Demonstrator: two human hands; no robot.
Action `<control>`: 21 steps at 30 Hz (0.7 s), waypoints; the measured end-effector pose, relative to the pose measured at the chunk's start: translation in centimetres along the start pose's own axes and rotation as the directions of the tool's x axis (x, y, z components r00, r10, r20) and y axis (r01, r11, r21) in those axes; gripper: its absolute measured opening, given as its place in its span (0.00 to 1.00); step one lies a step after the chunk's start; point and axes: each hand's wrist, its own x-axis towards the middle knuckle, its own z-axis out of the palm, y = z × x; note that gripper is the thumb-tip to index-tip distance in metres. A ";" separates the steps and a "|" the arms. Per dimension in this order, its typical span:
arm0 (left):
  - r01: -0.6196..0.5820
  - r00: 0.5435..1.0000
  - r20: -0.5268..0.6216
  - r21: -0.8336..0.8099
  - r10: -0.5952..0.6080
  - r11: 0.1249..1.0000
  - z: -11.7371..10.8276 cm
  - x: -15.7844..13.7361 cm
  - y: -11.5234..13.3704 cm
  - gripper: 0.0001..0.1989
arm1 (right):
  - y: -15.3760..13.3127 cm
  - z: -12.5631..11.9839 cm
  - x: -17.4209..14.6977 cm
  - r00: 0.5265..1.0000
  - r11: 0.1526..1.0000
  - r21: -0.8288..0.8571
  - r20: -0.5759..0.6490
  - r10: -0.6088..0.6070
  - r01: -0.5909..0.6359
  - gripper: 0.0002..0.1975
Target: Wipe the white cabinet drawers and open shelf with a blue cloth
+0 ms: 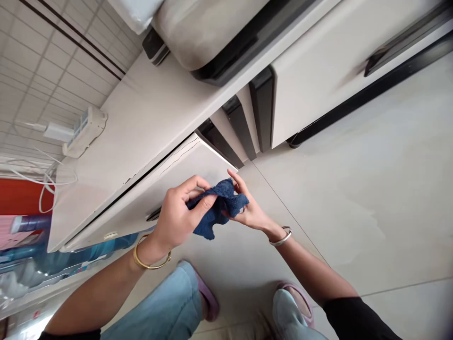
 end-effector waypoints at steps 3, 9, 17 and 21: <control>-0.104 0.993 0.069 0.104 0.097 0.989 -0.4 -0.3 -0.5 0.05 | -0.2 0.7 -0.1 0.999 0.993 -0.122 -0.033 -0.001 -0.003 0.51; -0.529 0.848 0.146 0.301 0.509 0.794 -0.9 -2.1 -2.8 0.02 | -2.6 1.6 0.7 0.937 0.843 -0.537 -0.307 -0.165 -0.028 0.06; -0.817 0.544 0.187 0.339 0.818 0.466 1.6 -3.4 -7.2 0.08 | -7.1 0.8 2.7 0.996 0.963 -0.268 -0.082 -0.038 0.015 0.05; -0.843 0.465 0.284 0.430 0.838 0.322 2.2 -3.1 -9.0 0.11 | -4.2 3.0 3.9 0.979 0.993 0.031 -0.167 0.117 -0.113 0.11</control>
